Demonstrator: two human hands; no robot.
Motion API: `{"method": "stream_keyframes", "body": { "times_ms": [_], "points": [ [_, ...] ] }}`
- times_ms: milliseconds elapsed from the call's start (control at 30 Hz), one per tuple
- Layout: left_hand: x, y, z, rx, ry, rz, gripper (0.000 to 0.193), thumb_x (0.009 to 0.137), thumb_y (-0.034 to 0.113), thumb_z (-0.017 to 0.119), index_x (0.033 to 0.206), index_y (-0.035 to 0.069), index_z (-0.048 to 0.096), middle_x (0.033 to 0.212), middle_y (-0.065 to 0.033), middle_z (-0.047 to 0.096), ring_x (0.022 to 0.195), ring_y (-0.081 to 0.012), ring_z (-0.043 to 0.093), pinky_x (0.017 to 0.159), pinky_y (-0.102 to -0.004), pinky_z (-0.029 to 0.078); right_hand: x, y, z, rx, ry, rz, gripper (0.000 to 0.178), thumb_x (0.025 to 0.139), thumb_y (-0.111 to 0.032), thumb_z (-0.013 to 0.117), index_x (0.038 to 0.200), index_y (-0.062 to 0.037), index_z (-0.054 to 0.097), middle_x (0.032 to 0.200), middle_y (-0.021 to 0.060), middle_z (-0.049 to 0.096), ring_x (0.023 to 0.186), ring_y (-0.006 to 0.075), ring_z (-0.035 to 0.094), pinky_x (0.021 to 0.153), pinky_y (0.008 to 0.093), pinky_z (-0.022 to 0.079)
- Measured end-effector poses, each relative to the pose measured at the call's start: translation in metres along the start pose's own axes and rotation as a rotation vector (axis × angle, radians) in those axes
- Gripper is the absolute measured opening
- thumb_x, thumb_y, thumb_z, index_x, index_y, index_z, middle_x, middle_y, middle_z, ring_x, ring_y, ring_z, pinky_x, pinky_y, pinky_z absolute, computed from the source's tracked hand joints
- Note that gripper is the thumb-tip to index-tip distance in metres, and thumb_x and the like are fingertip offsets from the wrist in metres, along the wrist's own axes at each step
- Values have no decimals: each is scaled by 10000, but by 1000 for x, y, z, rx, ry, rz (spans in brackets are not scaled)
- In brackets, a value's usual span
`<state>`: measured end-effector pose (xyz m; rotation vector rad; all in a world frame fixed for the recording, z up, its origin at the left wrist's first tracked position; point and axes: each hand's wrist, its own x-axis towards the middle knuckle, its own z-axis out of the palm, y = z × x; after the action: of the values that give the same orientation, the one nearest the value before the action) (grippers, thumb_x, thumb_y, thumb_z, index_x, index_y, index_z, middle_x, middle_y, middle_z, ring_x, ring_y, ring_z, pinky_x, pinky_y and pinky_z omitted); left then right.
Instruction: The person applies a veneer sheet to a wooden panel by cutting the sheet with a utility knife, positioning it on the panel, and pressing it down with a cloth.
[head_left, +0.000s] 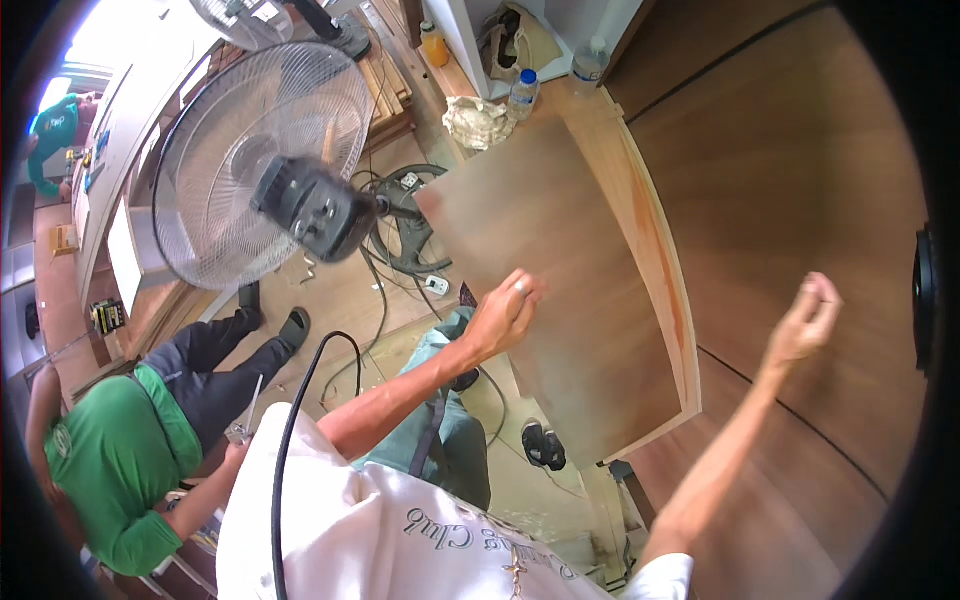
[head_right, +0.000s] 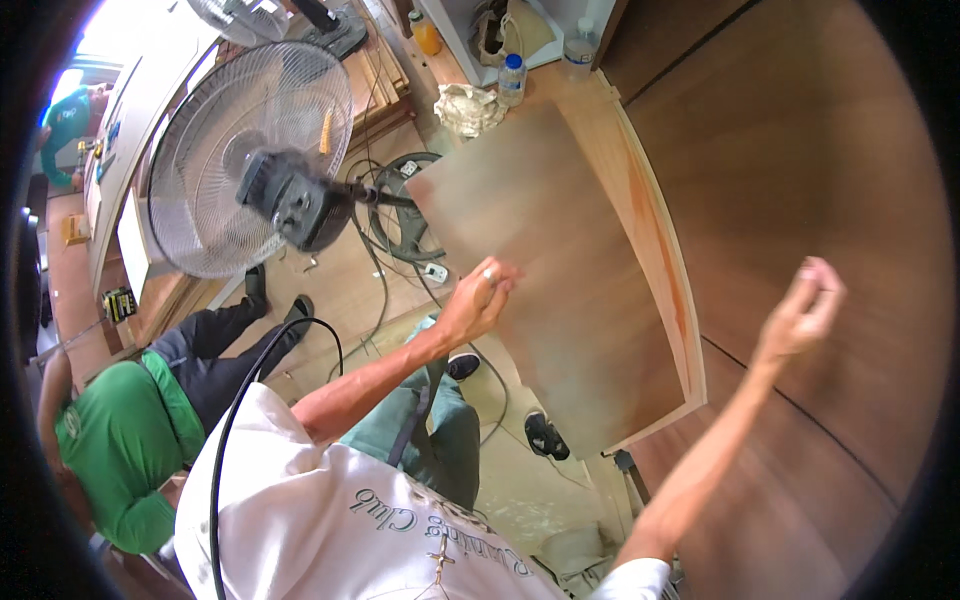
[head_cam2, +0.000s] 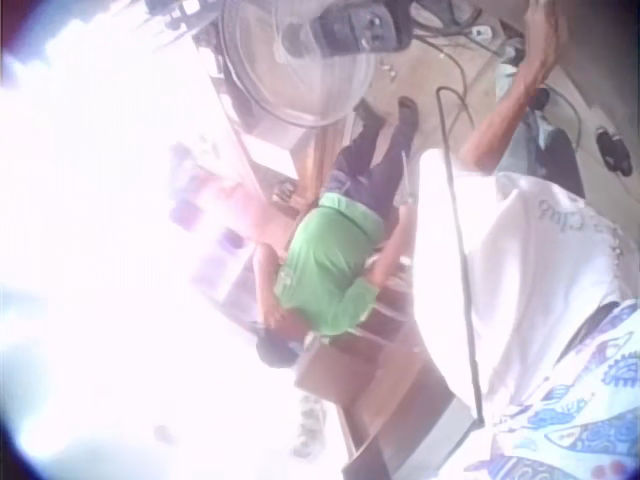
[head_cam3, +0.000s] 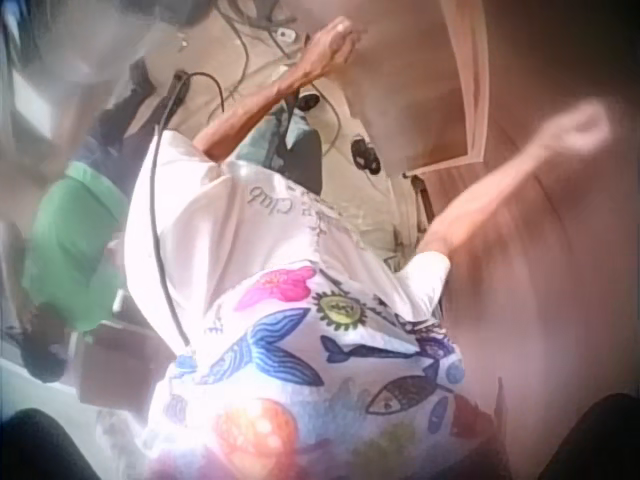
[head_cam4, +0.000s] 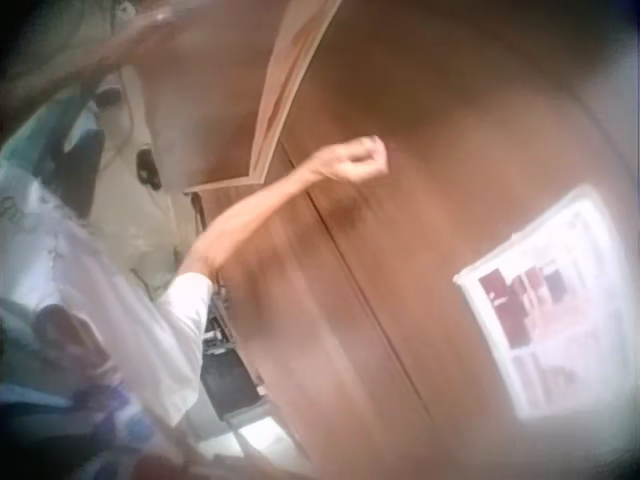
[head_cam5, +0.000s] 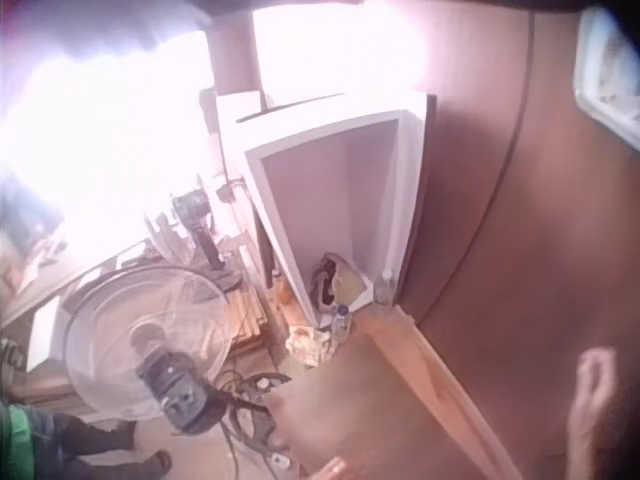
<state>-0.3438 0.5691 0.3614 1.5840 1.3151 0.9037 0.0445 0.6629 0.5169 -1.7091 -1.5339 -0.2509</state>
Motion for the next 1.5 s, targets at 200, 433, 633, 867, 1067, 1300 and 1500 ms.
{"method": "stream_keyframes", "body": {
  "times_ms": [200,433,633,867,1067,1300,1500],
  "points": [
    [-132,8,-16,-63,77,-153,183,946,-4,529,1101,36,619,983,-121,622,880,-243,672,743,-343,519,-234,-164,-37,352,-636,67,147,917,-65,580,1038,-44,660,996,130,657,950,287,637,842,381,503],
    [-200,-23,-69,-127,352,-277,161,975,-1,497,1079,19,618,951,-98,674,833,-174,692,712,-303,539,-494,-176,-96,474,-969,579,247,974,-182,560,1156,-26,619,1013,168,687,851,302,687,762,378,543],
    [-215,-153,-132,-96,660,-394,173,973,13,479,1067,27,624,907,-71,655,767,-147,672,689,-282,542,-623,-136,-108,516,-1114,953,343,930,-180,572,1234,-22,571,953,127,680,814,171,659,753,320,535],
    [-203,-319,-237,87,481,-785,255,918,171,550,1104,20,637,850,-63,668,706,-158,656,631,-303,538,-691,-132,-146,501,-671,1675,330,921,-177,587,1236,-84,561,963,45,651,821,124,626,707,265,503],
    [-109,-412,-267,-133,292,-815,347,929,224,591,1216,31,570,1003,-64,625,776,-154,650,629,-271,509,-734,-131,-134,323,-669,1752,260,905,-154,598,1162,-115,593,912,26,640,745,126,625,683,272,499],
    [-43,-516,-318,-33,196,-819,392,975,208,537,1322,25,524,1063,-100,624,869,-207,639,733,-296,509,-765,-162,4,456,-590,1649,234,948,-116,556,1177,-68,572,999,46,599,893,134,603,760,292,536],
    [-16,-589,-329,275,94,-673,407,984,205,520,1345,19,504,1112,-119,615,957,-223,616,822,-309,489,-773,-181,80,420,-604,1629,225,977,-131,570,1177,-27,573,1018,66,601,891,149,612,786,299,544]
  ]
}}
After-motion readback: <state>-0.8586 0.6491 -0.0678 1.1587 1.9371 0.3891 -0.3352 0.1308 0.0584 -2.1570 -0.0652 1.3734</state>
